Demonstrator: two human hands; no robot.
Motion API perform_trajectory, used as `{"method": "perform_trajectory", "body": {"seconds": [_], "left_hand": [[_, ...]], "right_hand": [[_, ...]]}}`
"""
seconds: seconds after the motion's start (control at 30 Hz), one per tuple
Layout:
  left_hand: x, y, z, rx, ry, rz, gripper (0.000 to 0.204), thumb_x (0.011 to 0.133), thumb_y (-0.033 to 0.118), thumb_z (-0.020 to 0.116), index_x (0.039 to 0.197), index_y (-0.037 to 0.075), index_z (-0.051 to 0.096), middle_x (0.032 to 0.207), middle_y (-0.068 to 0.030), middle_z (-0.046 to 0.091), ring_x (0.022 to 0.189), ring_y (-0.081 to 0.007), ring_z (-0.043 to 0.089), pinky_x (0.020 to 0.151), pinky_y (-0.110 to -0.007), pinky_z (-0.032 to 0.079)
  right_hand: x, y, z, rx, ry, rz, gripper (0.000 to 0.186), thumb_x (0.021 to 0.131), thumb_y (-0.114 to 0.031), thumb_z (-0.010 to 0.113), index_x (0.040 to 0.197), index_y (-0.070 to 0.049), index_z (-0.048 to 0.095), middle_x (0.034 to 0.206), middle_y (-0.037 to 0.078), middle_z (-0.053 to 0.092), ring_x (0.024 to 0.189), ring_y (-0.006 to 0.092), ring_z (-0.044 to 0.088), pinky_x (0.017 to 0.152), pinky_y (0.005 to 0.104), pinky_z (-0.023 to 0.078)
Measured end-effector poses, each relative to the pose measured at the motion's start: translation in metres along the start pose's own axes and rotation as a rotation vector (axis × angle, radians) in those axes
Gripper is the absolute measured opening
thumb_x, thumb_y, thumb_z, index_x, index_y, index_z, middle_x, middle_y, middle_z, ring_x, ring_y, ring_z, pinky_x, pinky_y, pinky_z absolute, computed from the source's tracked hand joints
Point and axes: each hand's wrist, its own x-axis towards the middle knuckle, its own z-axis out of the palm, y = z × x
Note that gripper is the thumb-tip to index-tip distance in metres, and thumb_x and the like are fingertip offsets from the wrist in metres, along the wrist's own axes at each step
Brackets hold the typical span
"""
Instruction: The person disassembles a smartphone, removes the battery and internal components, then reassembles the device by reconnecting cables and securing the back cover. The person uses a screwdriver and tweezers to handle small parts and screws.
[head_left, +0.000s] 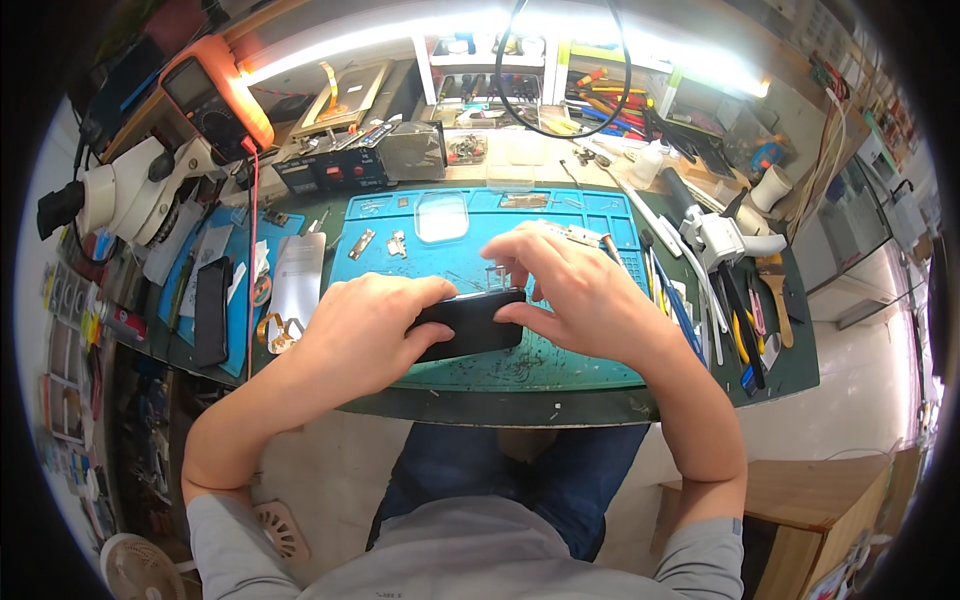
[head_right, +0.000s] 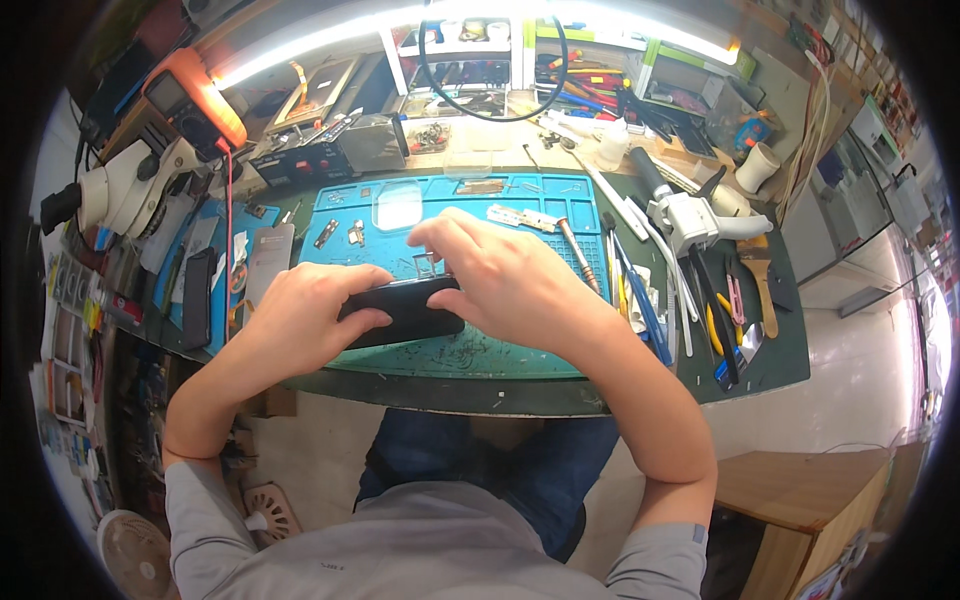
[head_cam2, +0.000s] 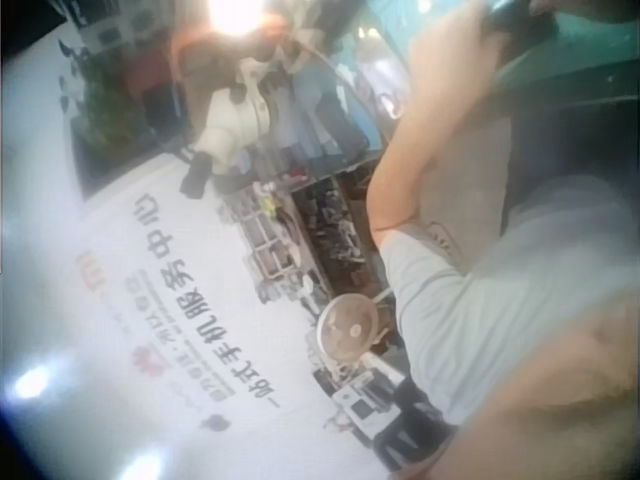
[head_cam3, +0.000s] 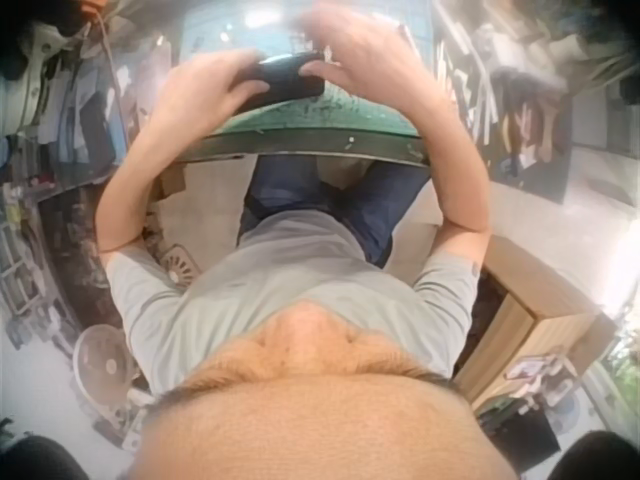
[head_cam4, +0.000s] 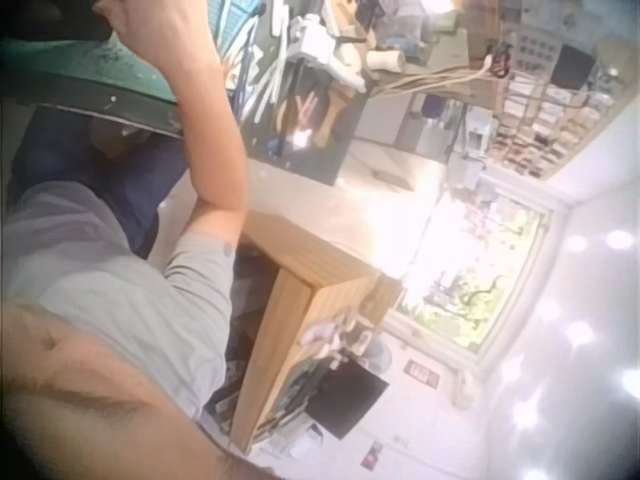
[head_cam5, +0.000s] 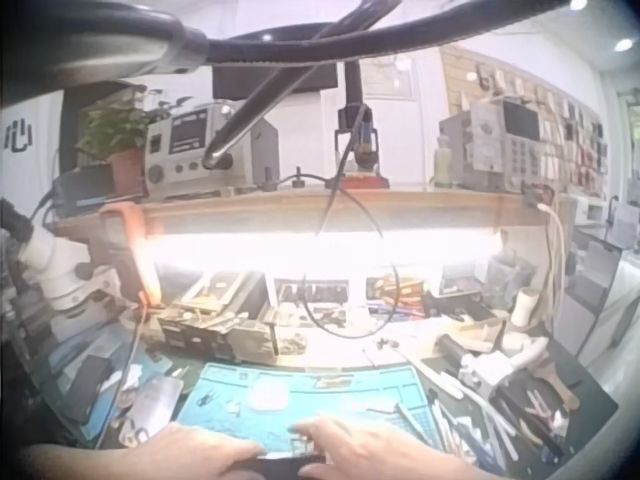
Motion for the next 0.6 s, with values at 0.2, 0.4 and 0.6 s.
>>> {"method": "perform_trajectory", "body": {"seconds": [0.2,0.4,0.6], "left_hand": [[0.0010,-0.0031,0.0007,-0.031,-0.020,-0.015,0.032,0.094,0.025,0.077,0.120,0.009,0.073,0.100,-0.0161,0.078,0.096,-0.0372,0.074,0.079,-0.048,0.057],[0.0019,-0.0047,0.0014,-0.045,-0.034,-0.028,0.032,0.094,0.026,0.077,0.121,0.008,0.073,0.101,-0.0165,0.078,0.098,-0.0372,0.074,0.081,-0.048,0.057],[0.0005,-0.0047,0.0019,-0.022,-0.015,-0.017,0.032,0.094,0.026,0.077,0.120,0.008,0.073,0.100,-0.0170,0.078,0.097,-0.0378,0.074,0.081,-0.048,0.057]], "right_hand": [[-0.0041,0.0082,0.0071,0.027,0.022,-0.021,0.030,0.086,-0.011,0.083,0.110,-0.005,0.066,0.109,0.007,0.065,0.093,0.0294,0.071,0.079,0.0402,0.060],[-0.0043,0.0110,0.0093,-0.035,0.024,-0.107,0.022,0.087,-0.012,0.083,0.102,-0.005,0.068,0.109,0.005,0.065,0.090,0.0275,0.072,0.078,0.0391,0.060],[-0.0049,0.0092,0.0043,-0.108,-0.003,-0.097,0.023,0.089,-0.017,0.083,0.103,-0.005,0.069,0.110,0.004,0.065,0.089,0.0260,0.072,0.077,0.0382,0.060]]}}
